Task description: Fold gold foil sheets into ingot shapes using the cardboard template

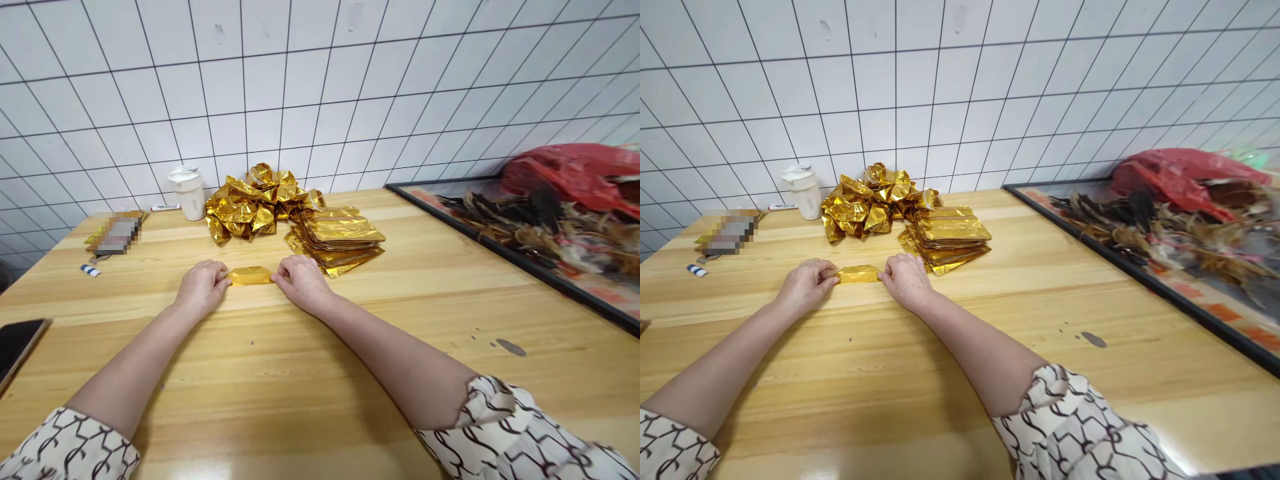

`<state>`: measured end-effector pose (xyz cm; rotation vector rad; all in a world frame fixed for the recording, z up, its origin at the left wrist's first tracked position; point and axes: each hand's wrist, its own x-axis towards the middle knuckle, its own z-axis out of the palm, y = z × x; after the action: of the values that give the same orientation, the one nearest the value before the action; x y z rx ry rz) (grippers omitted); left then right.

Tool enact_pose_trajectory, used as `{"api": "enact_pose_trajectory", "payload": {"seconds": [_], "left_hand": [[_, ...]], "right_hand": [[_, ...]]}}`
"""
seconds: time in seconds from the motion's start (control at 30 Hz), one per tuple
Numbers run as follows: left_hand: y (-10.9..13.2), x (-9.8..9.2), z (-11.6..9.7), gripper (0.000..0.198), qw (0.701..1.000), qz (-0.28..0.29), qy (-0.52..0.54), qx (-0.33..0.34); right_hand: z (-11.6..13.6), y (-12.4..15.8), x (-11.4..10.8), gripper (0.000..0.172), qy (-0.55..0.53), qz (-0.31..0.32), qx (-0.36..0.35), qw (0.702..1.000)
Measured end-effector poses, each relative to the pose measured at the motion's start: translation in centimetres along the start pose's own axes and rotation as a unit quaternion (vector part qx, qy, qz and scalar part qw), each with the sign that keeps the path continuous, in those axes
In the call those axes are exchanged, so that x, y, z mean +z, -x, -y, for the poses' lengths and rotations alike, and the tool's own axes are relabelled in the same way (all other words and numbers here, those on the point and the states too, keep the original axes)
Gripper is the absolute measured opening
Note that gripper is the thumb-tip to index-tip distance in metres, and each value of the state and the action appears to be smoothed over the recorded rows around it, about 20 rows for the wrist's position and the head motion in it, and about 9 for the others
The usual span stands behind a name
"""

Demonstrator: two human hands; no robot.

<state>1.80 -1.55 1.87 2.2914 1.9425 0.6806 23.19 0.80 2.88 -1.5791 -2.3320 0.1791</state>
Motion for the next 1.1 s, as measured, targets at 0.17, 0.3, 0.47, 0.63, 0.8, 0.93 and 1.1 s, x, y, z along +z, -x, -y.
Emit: {"api": "enact_pose_trajectory", "payload": {"seconds": [0.17, 0.3, 0.47, 0.63, 0.8, 0.93, 1.1], "left_hand": [[0.6, 1.0, -0.1, 0.03, 0.976, -0.06, -0.013, 0.21], [0.8, 1.4, -0.6, 0.033, 0.961, -0.009, -0.009, 0.277], [0.8, 0.9, -1.3, 0.032, 0.966, 0.038, -0.023, 0.253], [0.9, 0.3, -1.9, 0.028, 0.964, 0.076, -0.046, 0.25], [0.9, -0.1, -2.2, 0.024, 0.964, 0.102, -0.064, 0.238], [0.8, -0.5, -2.0, 0.022, 0.964, 0.118, -0.07, 0.227], [0.3, -1.2, -1.1, 0.025, 0.964, 0.131, -0.065, 0.221]], "right_hand": [[0.1, -0.1, 0.1, 0.015, 0.009, 0.001, 0.005, 1.0], [0.0, 0.0, 0.1, 0.012, 0.023, -0.002, -0.006, 1.0], [0.2, 0.7, 0.3, 0.022, 0.029, -0.019, -0.129, 0.991], [1.0, 1.7, 1.2, 0.054, 0.003, 0.063, -0.238, 0.969], [1.4, 2.1, 1.1, 0.064, -0.005, 0.122, -0.231, 0.965], [1.4, 2.1, 0.6, 0.062, 0.015, 0.138, -0.21, 0.968], [1.0, 2.0, 0.3, 0.055, 0.033, 0.117, -0.206, 0.971]]}}
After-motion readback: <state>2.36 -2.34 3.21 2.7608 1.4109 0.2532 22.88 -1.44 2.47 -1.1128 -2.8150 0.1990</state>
